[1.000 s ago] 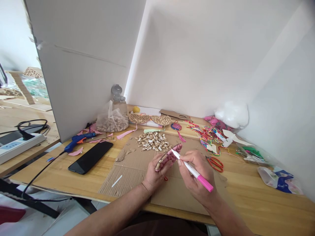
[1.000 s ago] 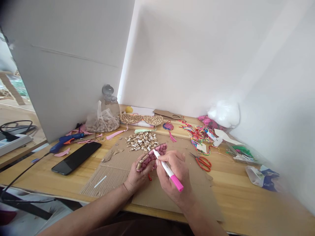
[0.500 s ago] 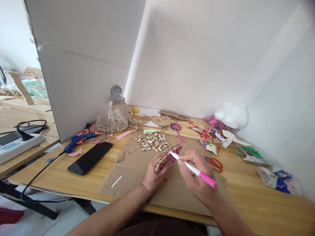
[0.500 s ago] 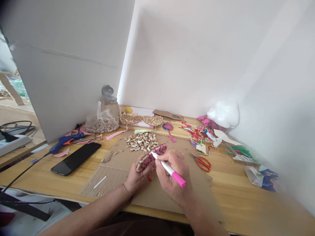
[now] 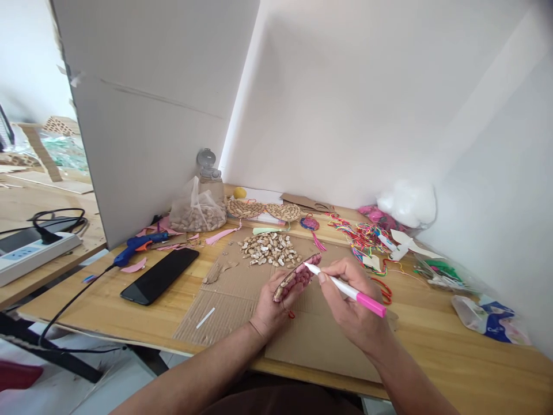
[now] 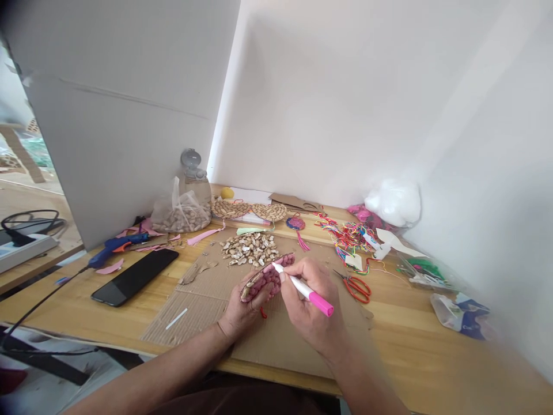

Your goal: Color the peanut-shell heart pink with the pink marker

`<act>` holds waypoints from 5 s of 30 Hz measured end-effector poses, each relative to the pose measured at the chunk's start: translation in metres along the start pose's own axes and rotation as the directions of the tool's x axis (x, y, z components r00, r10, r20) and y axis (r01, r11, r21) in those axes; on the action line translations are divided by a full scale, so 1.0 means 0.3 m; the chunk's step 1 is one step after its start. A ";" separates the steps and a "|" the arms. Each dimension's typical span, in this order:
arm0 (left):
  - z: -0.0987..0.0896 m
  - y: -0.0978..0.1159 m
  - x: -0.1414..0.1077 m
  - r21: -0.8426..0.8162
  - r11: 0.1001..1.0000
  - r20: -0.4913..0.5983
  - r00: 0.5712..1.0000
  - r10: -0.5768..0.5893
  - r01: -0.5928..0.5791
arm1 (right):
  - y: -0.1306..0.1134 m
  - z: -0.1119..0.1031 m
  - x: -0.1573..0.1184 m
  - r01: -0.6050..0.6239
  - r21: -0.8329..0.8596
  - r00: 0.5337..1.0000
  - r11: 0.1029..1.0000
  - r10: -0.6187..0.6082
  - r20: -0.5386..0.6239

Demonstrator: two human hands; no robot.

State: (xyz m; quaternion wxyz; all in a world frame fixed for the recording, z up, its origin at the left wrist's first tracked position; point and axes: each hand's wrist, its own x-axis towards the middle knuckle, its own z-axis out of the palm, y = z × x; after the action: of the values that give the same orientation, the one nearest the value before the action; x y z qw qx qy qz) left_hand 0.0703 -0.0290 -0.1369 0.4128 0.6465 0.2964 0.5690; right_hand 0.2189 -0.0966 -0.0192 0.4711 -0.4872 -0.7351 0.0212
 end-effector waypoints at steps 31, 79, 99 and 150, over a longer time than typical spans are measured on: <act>0.004 -0.002 0.001 -0.019 1.000 -0.021 1.000 -0.008 0.007 | -0.016 0.018 -0.014 0.133 -0.005 0.990 0.991 -0.133 -0.037; 0.006 -0.023 -0.002 -0.071 0.994 -0.013 0.996 -0.086 0.084 | 0.022 0.037 -0.030 -0.054 0.080 0.997 0.995 0.059 -0.050; 0.004 -0.006 0.000 -0.077 0.995 -0.010 0.998 -0.066 0.065 | 0.027 0.031 -0.032 -0.096 0.117 0.995 0.989 0.100 -0.028; 0.002 -0.018 0.000 -0.079 0.994 -0.026 0.997 -0.077 0.075 | 0.029 0.066 -0.035 0.221 -0.063 0.964 0.973 -0.228 -0.136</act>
State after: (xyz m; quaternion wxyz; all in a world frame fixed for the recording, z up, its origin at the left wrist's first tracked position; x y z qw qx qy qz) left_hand 0.0712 -0.0265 -0.1417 0.4546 0.6099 0.3044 0.5733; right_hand 0.2117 -0.0912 -0.0416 0.5101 -0.4121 -0.7502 -0.0847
